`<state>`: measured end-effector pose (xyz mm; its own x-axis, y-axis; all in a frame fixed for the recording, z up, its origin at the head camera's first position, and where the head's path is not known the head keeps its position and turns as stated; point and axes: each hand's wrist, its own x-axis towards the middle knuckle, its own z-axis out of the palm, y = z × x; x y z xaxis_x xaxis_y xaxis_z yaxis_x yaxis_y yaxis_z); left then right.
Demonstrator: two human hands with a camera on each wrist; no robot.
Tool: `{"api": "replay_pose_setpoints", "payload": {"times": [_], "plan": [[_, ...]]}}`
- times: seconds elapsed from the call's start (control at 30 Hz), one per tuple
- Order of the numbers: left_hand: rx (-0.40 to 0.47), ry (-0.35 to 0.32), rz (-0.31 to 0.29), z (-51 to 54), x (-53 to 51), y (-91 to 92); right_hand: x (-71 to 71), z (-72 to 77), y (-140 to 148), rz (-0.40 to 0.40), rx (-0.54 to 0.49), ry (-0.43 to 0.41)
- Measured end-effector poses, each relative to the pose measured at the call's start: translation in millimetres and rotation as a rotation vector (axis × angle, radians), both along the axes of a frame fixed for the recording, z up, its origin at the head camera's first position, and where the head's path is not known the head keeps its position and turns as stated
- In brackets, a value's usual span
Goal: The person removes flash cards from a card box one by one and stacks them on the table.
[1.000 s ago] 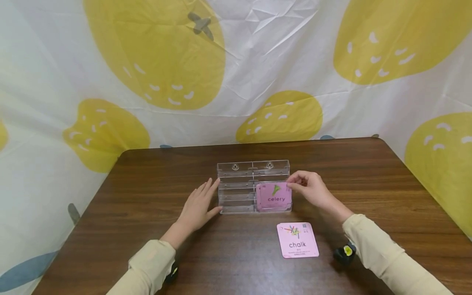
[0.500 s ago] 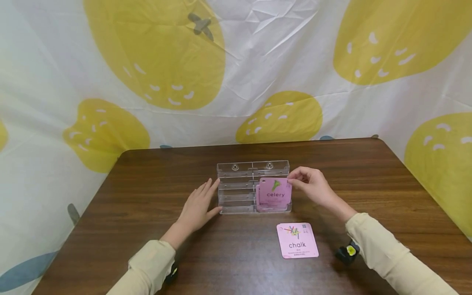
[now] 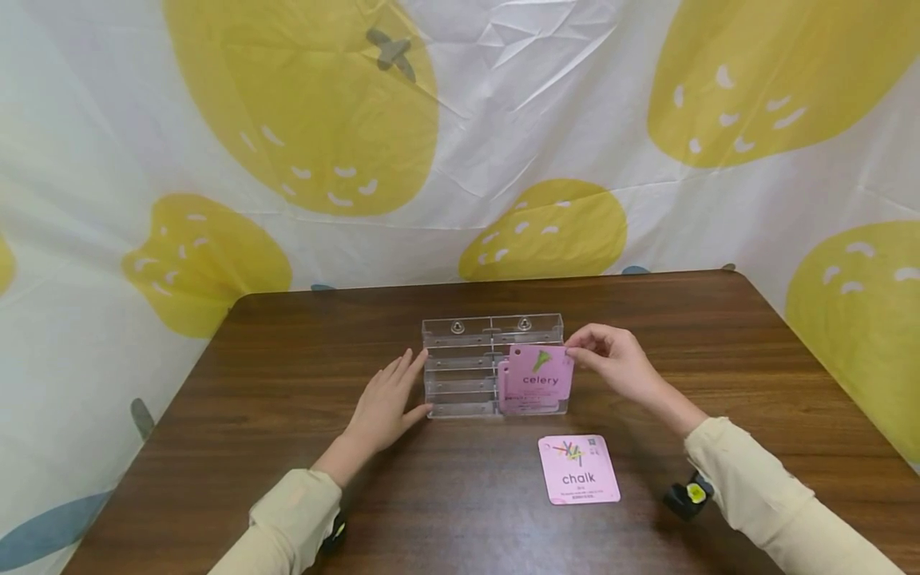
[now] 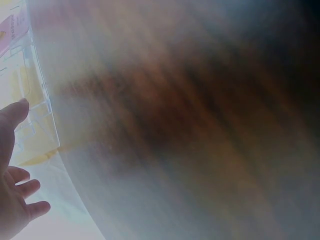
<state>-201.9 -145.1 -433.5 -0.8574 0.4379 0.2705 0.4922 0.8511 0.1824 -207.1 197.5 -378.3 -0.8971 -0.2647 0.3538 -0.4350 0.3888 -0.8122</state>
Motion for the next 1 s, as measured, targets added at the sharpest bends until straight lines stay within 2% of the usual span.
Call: {"api": "replay_pose_setpoints", "payload": {"times": [0.3,0.6,0.77,1.0], "plan": [[0.0,0.015,-0.003,-0.6,-0.1,-0.7,9.4,-0.6,2.3,0.052,-0.009,-0.119],[-0.006,-0.002,0.005,-0.4,-0.4,-0.1,17.0,-6.7,6.6,0.116,-0.019,-0.201],[-0.006,-0.007,0.007,0.1,-0.2,0.1,21.7,-9.0,11.7,0.128,0.021,-0.23],[0.0,-0.008,0.008,-0.5,0.3,0.0,27.0,-15.9,19.3,0.151,0.017,-0.281]]}}
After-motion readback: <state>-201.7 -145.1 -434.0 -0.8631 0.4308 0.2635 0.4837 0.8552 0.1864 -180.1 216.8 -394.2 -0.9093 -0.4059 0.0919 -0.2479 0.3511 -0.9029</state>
